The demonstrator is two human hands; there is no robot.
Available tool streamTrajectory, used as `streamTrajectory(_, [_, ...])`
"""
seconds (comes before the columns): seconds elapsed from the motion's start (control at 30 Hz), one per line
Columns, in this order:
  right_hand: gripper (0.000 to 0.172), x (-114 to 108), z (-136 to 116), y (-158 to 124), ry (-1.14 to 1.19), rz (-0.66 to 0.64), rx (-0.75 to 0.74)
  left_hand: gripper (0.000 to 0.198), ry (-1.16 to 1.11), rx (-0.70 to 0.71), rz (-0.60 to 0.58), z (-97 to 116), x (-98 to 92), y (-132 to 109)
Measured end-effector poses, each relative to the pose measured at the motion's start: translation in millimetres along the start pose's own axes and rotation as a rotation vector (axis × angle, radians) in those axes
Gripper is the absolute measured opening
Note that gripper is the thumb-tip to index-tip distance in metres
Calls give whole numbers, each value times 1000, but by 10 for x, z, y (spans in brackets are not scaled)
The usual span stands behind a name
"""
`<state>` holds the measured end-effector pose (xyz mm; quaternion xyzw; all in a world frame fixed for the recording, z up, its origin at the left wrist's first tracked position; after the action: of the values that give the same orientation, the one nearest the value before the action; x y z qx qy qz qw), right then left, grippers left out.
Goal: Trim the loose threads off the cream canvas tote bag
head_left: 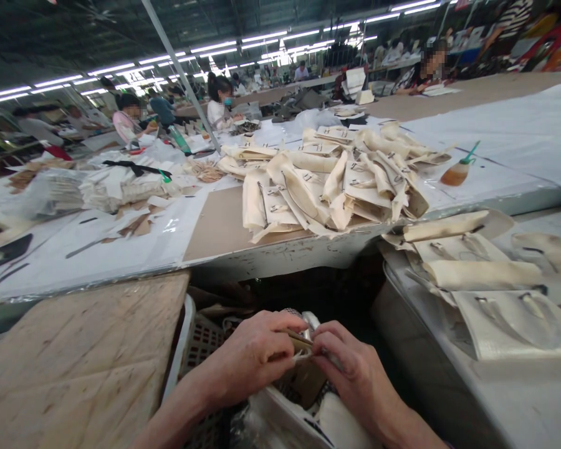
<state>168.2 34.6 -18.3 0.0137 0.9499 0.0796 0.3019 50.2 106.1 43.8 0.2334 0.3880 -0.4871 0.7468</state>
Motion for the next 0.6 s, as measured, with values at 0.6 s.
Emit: streamTrajectory(0.6, [17, 45, 96, -3, 80, 59, 73, 21, -99, -274, 124, -174, 37, 28])
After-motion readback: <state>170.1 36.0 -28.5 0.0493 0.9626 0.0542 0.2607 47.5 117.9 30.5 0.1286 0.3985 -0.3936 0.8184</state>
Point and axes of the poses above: each hand's wrist, its own y-axis towards the middle knuckle, its own x-axis out of the palm, z = x × y, the point moved 7 cm from there along y, towards the middle knuckle, and after that the axes turned 1 degree about -x, right-handed, at the moved point
